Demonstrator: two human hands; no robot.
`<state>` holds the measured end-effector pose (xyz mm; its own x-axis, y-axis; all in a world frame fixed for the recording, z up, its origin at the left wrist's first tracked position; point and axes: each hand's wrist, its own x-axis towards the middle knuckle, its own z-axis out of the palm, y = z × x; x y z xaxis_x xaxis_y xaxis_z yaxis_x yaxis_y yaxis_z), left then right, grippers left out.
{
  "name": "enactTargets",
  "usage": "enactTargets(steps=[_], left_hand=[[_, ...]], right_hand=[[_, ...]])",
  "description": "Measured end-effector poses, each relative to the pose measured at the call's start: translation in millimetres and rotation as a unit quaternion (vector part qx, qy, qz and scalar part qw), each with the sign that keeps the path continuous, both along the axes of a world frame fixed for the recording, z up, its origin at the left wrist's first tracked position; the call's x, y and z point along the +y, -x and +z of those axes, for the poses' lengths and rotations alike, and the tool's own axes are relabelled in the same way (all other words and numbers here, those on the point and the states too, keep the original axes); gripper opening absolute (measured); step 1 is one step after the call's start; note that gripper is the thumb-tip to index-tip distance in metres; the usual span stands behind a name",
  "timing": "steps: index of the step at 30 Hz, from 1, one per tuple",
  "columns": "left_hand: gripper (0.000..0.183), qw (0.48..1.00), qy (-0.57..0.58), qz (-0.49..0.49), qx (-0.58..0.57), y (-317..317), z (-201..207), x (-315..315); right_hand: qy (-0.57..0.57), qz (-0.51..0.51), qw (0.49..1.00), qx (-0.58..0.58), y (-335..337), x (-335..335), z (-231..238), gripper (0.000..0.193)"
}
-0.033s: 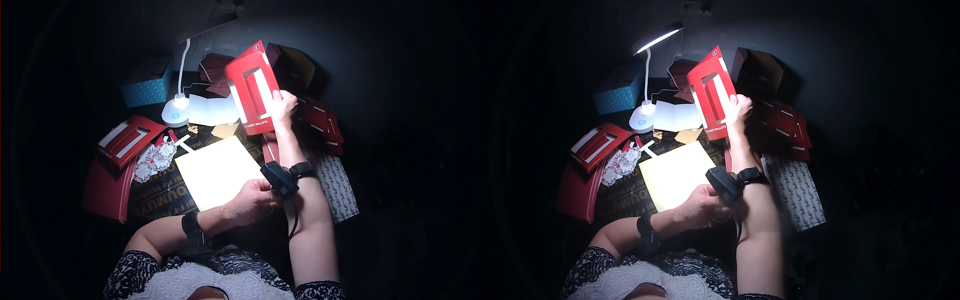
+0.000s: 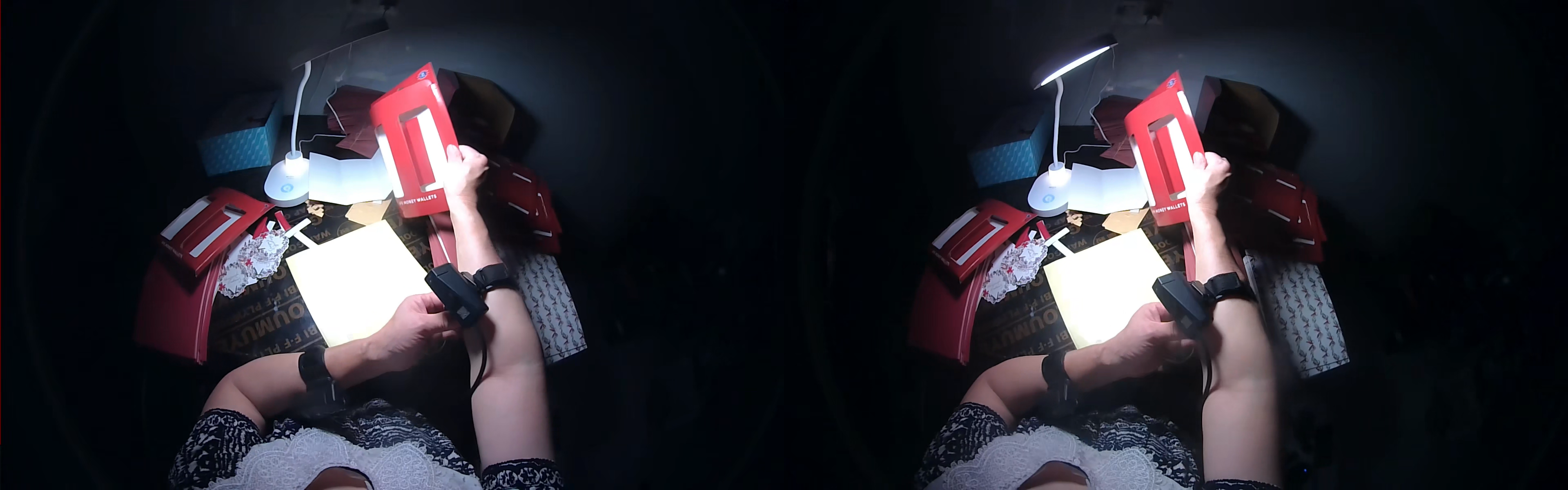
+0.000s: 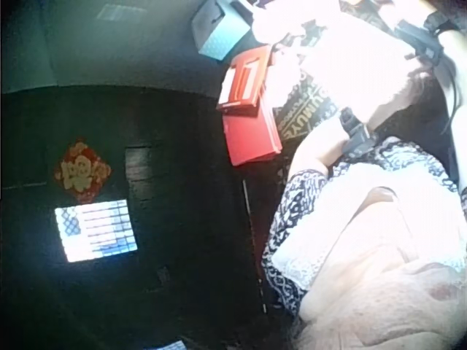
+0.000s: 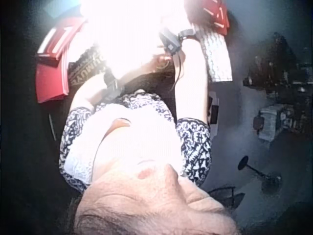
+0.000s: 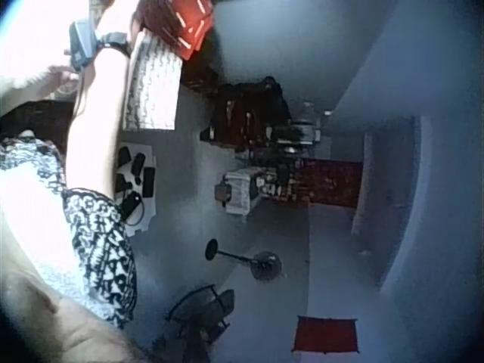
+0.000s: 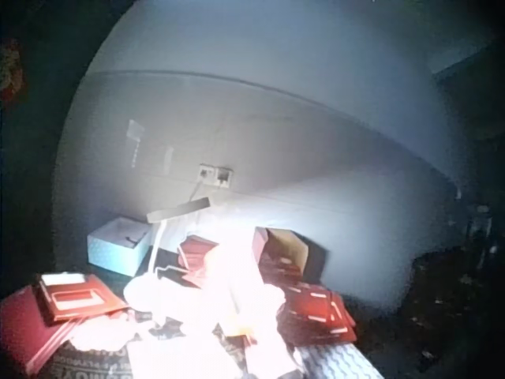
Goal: Assembling and folding red cardboard money wallet gift boxes.
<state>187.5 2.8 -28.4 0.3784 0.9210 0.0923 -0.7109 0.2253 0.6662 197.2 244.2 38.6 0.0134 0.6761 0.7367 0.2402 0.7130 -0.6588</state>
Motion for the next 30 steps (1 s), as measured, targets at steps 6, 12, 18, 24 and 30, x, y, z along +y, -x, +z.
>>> enactTargets(steps=[6,12,18,24,30], left_hand=[[0.007,0.995,-0.04,0.086,0.034,-12.9,4.0,1.5],[0.019,0.961,-0.078,-0.002,0.266,13.6,-6.3,3.3],[0.03,0.949,-0.028,-0.002,0.315,57.5,5.8,7.1],[0.018,0.899,0.041,0.237,0.367,140.7,29.5,17.7],[0.032,0.747,0.025,0.563,0.353,170.6,15.0,41.6]], right_hand=[[0.04,0.115,0.986,0.112,-0.7,-0.7,10.2,0.032],[0.107,0.18,0.968,0.139,3.7,-15.6,14.2,0.038],[0.134,0.249,0.951,0.125,-7.3,-11.2,-5.1,0.038],[0.295,0.33,0.885,0.146,-13.1,-39.4,-18.3,0.013],[0.421,0.395,0.785,0.224,-19.3,-33.8,-50.0,0.025]])
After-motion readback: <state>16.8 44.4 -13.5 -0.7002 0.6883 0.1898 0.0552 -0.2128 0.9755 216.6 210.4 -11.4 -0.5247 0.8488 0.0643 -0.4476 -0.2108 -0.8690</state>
